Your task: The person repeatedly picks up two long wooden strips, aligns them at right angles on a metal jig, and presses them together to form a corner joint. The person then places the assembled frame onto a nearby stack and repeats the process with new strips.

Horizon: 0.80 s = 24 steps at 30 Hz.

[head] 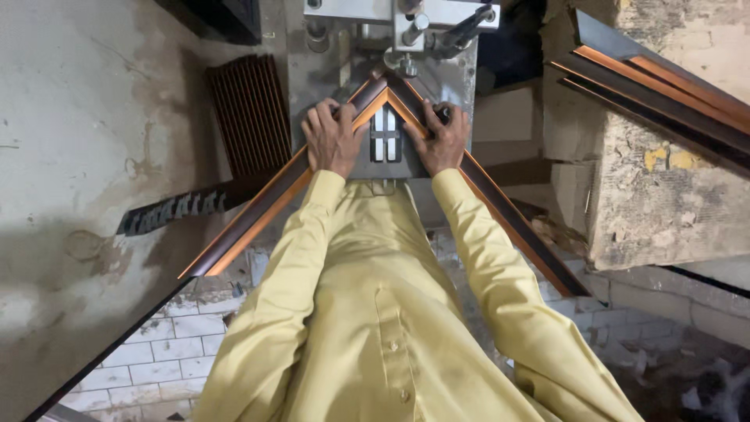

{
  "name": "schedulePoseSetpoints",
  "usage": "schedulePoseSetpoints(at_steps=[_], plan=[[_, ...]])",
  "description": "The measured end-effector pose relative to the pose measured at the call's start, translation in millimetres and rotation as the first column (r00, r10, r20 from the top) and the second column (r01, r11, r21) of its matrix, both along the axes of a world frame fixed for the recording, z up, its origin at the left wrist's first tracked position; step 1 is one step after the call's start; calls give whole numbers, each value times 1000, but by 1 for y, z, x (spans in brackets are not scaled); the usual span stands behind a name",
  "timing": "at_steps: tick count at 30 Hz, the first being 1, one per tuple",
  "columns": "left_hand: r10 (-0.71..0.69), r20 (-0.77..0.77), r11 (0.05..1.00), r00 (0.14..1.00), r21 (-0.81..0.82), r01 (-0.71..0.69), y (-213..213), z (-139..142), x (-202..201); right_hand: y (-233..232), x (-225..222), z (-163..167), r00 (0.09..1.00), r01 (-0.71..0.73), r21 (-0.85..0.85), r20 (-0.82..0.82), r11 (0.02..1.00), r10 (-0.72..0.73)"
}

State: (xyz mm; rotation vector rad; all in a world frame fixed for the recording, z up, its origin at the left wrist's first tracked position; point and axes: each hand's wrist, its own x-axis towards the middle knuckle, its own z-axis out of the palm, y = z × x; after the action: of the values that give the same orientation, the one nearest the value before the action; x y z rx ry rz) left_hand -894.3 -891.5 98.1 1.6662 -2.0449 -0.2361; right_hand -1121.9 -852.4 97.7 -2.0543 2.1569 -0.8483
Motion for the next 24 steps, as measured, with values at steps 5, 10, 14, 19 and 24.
schedulePoseSetpoints(at_steps=[5, 10, 14, 19, 24], plan=[[-14, 18, 1000, 1000, 1, 14, -32, 1, -6, -37, -8, -7, 996, -5, -16, -91, 1000, 3], [1, 15, 999, 1000, 53, -2, -48, -5, -6, -58, -7, -14, 982, -6, -109, -186, 994, -15], [-22, -54, 982, 998, 187, 31, -47, 1, 4, -47, -6, -11, 994, 8, 10, -112, 1000, -6], [91, 206, 989, 974, 92, -111, 23, 24, 83, -42, -6, -6, 990, 25, 67, -140, 997, -15], [165, 165, 968, 972, 163, -192, 60, 12, 108, -44, -4, -7, 991, 32, 58, -131, 998, -24]])
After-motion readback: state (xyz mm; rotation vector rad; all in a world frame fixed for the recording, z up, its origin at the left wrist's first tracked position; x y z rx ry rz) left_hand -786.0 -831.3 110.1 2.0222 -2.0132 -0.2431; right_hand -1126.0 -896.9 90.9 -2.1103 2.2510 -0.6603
